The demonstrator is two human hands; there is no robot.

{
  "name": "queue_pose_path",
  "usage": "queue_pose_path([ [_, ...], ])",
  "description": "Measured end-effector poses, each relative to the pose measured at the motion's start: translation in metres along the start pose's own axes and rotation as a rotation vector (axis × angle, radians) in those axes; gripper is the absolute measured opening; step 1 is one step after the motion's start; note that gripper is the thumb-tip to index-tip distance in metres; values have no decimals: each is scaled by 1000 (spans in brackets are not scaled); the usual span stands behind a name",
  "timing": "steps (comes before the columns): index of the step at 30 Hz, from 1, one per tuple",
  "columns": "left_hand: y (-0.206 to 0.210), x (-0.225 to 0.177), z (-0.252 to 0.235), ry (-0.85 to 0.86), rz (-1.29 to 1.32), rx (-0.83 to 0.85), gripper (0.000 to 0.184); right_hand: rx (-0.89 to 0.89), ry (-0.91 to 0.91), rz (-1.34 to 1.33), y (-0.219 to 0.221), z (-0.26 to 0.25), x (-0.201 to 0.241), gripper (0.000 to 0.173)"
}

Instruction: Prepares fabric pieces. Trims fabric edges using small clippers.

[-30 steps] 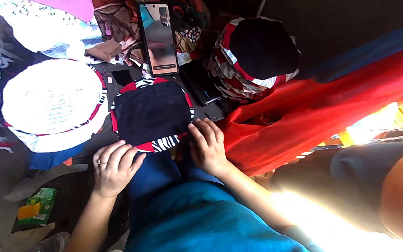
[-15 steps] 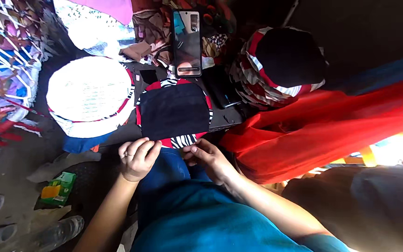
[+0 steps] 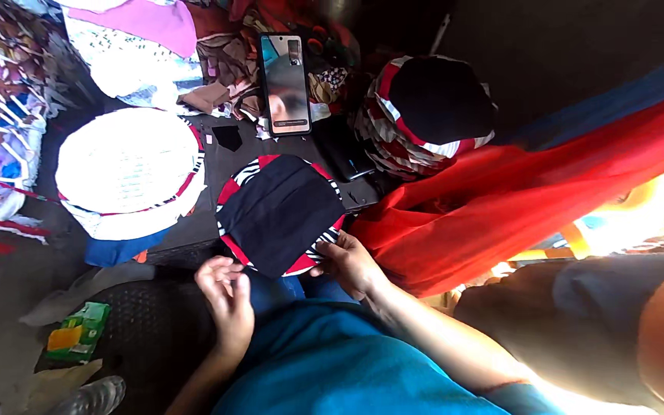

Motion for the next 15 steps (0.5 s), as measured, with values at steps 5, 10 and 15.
queue_pose_path([
  [5,23,11,-6,-1002,502,84,37,125,16,175,-6,-4,19,11],
  [10,25,5,-8,-962,471,88,31,187,-23,106,-4,-6,37,26],
  [15,33,-3,-3,-1016,512,-78,24,-66,-482,970,-20,-1,97,39],
])
Point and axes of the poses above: each hand's wrist, its own z-axis away from the middle knuckle, its own y-axis out of the palm, x = y × z, the point moved 7 cm from there along -z, towards the middle knuckle, and after that the axes turned 9 degrees about -x, right-handed, at the moved point
